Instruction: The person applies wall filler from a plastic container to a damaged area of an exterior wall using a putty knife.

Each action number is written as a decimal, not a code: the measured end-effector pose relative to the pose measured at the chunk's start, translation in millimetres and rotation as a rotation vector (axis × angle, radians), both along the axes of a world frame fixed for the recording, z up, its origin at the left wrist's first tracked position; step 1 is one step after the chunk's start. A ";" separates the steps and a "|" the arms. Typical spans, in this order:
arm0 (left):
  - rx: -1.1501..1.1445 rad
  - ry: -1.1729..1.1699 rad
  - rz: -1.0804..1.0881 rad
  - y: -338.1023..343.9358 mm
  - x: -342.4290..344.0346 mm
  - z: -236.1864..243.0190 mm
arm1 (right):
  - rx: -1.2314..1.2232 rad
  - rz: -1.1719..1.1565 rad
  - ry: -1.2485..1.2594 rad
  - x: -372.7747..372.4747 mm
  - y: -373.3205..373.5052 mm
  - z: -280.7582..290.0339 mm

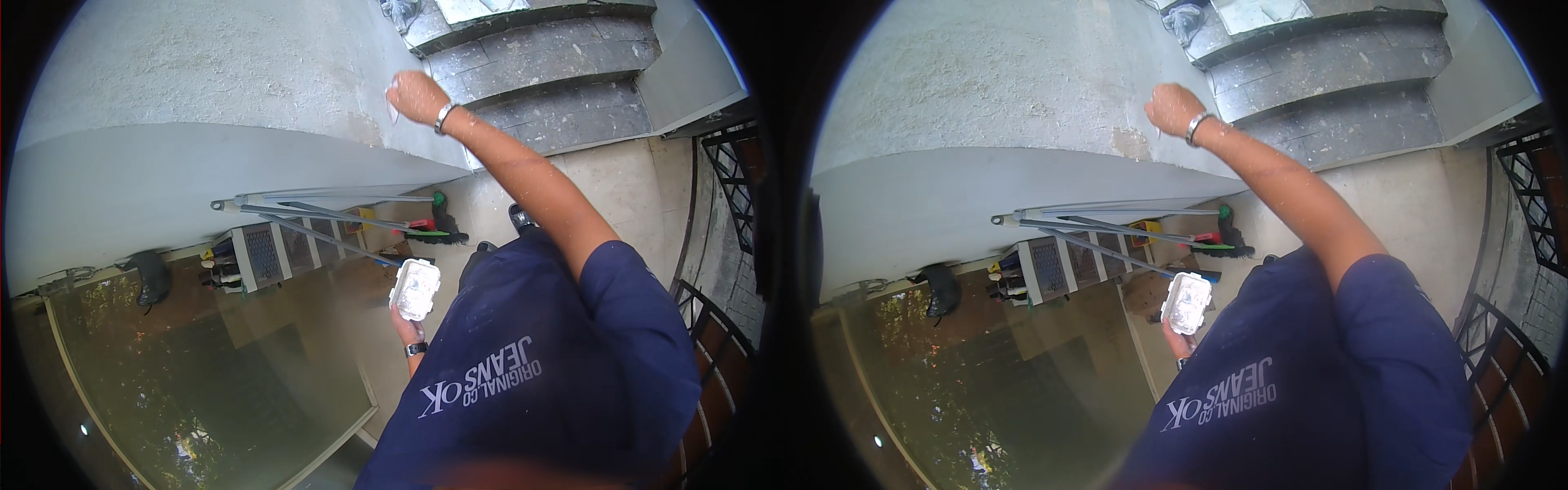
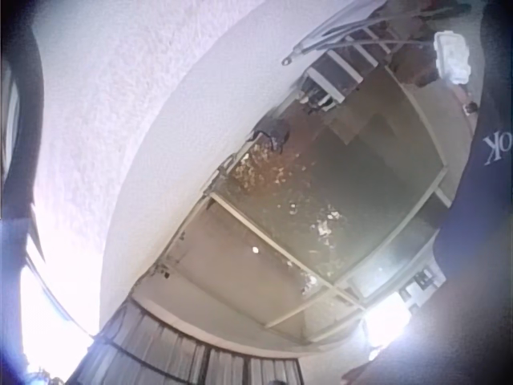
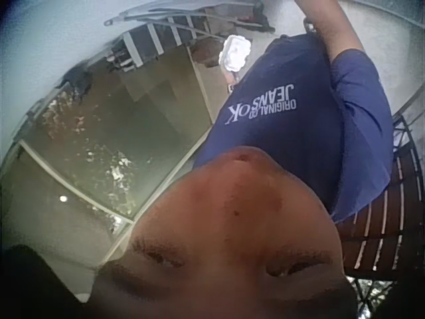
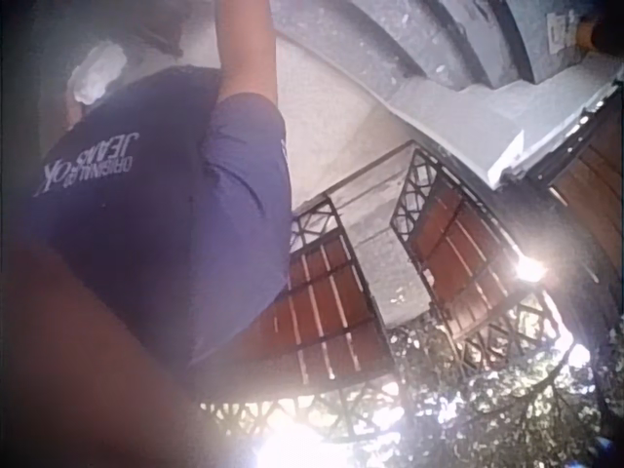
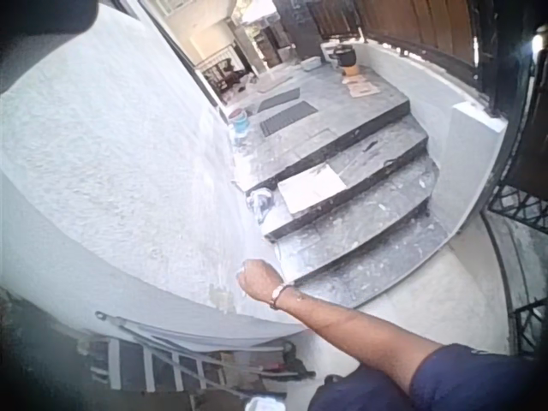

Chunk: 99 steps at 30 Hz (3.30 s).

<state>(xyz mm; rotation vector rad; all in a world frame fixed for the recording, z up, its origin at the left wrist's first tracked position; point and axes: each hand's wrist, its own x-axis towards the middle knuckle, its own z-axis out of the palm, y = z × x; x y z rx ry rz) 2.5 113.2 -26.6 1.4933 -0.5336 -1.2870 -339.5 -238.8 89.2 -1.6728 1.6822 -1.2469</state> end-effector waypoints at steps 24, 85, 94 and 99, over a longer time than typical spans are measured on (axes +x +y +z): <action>0.031 0.044 0.182 28.4 -25.3 -9.4 | 0.119 0.148 0.046 38.8 -42.1 7.0; -0.128 0.026 1.278 136.9 -496.0 -14.2 | 1.135 0.686 -0.822 0.1 -69.9 -29.5; -0.102 0.043 1.372 114.2 -556.6 -21.3 | 1.367 0.409 -1.292 74.5 -212.0 -21.1; -0.039 0.072 1.472 118.5 -592.6 -21.6 | 1.109 0.472 -1.137 15.4 -193.0 24.3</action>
